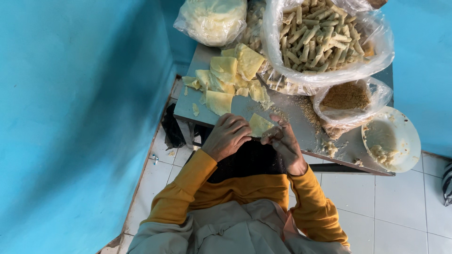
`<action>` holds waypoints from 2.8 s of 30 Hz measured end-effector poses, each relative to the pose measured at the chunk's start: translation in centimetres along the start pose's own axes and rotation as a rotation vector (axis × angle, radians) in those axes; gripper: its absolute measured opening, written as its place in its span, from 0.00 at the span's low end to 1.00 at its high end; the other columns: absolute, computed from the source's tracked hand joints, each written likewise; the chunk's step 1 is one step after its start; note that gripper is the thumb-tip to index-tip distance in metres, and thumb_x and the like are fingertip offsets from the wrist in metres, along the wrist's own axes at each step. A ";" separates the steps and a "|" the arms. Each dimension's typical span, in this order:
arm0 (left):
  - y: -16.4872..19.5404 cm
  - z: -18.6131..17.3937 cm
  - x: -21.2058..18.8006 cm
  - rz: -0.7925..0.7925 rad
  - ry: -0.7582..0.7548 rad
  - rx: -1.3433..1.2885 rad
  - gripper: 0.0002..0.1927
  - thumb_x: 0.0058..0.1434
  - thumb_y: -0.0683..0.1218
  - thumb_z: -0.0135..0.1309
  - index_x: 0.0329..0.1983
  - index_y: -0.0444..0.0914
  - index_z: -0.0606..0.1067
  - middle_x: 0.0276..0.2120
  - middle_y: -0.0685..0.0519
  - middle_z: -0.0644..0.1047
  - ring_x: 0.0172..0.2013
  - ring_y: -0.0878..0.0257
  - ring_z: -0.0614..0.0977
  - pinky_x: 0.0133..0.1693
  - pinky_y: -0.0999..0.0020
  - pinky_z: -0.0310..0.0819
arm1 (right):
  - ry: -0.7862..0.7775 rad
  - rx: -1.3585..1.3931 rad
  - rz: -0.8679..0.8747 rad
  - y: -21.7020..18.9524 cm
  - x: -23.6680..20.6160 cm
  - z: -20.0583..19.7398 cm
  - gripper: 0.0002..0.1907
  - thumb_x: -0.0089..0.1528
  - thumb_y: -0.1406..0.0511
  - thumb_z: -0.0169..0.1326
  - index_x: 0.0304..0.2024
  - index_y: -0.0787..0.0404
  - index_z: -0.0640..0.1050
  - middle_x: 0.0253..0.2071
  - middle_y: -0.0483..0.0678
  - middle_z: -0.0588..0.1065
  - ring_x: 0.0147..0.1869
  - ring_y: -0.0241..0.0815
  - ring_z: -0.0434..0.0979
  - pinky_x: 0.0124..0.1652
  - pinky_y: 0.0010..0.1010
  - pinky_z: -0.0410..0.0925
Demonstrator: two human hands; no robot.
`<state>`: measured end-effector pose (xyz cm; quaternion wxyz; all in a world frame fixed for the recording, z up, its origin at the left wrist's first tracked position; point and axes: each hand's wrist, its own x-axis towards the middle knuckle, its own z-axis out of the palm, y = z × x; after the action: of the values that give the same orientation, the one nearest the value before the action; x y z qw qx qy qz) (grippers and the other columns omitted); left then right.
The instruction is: The person sits at a small table and shapes pieces of dough by hand, rolling and pinching them into stick shapes. They dip the shaped sticks into a brown powder in a plastic bag and place the finished sticks into a large bag filled with similar sticks.
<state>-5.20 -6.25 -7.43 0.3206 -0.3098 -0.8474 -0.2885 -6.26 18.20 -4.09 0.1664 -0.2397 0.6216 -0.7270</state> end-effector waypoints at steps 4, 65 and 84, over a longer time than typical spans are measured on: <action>0.0 0.1 -0.2 0.008 0.018 -0.020 0.13 0.61 0.47 0.65 0.44 0.41 0.75 0.46 0.56 0.77 0.54 0.58 0.76 0.60 0.57 0.67 | -0.013 -0.103 -0.014 0.1 0.0 -1.3 0.44 0.55 0.79 0.36 0.77 0.64 0.54 0.40 0.51 0.70 0.45 0.39 0.69 0.51 0.30 0.66; -0.5 -0.2 -0.3 0.030 0.123 -0.058 0.06 0.64 0.44 0.63 0.42 0.41 0.79 0.44 0.57 0.79 0.49 0.59 0.80 0.52 0.62 0.75 | 0.036 0.244 -0.064 -2.1 0.2 -1.1 0.43 0.67 0.74 0.44 0.83 0.54 0.47 0.24 0.37 0.60 0.31 0.30 0.59 0.38 0.22 0.59; -0.6 -0.5 -0.3 0.027 0.115 -0.067 0.05 0.64 0.43 0.61 0.42 0.40 0.79 0.45 0.55 0.79 0.49 0.57 0.80 0.52 0.61 0.74 | 0.289 -1.258 -0.219 -2.8 4.0 -0.6 0.52 0.48 0.64 0.73 0.72 0.55 0.63 0.36 0.43 0.72 0.40 0.44 0.68 0.46 0.39 0.63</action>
<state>-5.24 -7.06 -7.45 0.3623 -0.3148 -0.8130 -0.3297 -9.76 16.97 -0.81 -0.1656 -0.2530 0.9165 -0.2620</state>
